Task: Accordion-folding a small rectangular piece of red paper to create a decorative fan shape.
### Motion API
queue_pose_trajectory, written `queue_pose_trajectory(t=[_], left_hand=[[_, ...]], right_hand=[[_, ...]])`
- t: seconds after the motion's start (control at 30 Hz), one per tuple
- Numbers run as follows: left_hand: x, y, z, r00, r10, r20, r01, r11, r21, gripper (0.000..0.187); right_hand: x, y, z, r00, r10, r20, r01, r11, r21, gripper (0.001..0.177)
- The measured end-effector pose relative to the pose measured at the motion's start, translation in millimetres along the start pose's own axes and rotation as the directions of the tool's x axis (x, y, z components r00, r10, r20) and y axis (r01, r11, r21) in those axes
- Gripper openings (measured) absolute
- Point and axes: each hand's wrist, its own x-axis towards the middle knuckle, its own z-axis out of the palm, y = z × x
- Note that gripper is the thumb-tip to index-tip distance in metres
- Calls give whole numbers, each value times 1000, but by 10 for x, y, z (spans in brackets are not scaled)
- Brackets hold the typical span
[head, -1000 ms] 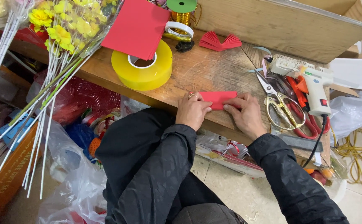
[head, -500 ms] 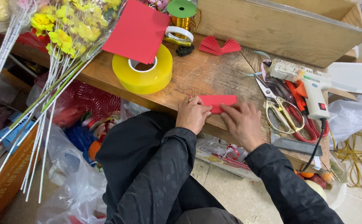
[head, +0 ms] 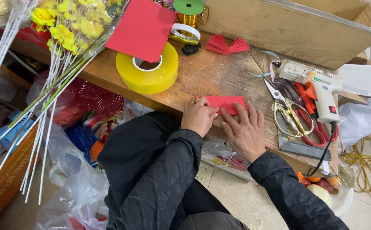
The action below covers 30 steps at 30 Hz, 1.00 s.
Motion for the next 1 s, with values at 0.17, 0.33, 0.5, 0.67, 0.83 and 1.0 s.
queue_pose_trajectory(t=[0.17,0.33,0.5,0.67,0.83,1.0], left_hand=[[-36,32,1,999,37,-39,-36,999,28,18],[-44,41,-37,997,42,-66,-40,999,30,22],[0,5,3,995,59,-85,-56,998,38,21],[-76,45,44,993,85,-87,-78,994,79,22],[-96,323,3,995,93,-19,-89,983,160,43],[-292,1065,60,996,11,89,-14,999,30,97]], right_hand=[[-17,87,51,998,11,61,-12,1000,4,43],[-56,273,3,999,-2,34,3,999,-50,40],[-147,483,71,996,90,-15,-91,991,-103,37],[-215,467,139,993,111,-46,-116,986,-116,37],[-204,472,105,992,120,-39,-123,987,-99,40],[-147,234,-262,968,210,138,-202,977,-74,43]])
